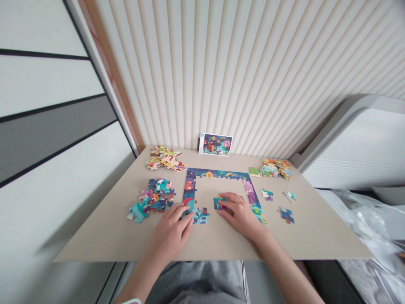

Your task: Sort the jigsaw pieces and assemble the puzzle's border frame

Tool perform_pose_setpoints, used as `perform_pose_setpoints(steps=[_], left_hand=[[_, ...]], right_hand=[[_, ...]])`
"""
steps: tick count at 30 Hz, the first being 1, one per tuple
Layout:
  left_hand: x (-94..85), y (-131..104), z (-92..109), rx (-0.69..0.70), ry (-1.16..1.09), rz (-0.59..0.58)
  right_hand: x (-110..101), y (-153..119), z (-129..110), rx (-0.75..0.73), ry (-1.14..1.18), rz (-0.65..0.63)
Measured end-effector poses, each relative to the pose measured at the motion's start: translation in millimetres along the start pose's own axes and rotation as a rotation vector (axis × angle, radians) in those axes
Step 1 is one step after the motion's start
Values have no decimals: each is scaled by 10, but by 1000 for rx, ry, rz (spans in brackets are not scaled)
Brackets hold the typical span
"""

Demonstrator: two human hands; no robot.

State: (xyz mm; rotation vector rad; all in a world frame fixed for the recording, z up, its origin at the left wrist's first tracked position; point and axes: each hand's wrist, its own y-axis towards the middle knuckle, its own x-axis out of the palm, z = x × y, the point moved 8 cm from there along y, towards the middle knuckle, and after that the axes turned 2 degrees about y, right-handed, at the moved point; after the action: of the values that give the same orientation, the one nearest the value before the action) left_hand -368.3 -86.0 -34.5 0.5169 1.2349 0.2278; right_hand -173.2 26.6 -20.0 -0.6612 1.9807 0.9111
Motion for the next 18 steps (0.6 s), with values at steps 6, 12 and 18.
perform_pose_setpoints(steps=[6, 12, 18], left_hand=[[-3, -3, -9, -2, -13, 7], [3, -5, -1, 7, 3, 1], [32, -15, -14, 11, 14, -9]], right_hand=[[-3, -29, 15, -19, -12, 27], [-75, -38, 167, 141, -76, 70], [-62, -35, 131, 171, -64, 44]])
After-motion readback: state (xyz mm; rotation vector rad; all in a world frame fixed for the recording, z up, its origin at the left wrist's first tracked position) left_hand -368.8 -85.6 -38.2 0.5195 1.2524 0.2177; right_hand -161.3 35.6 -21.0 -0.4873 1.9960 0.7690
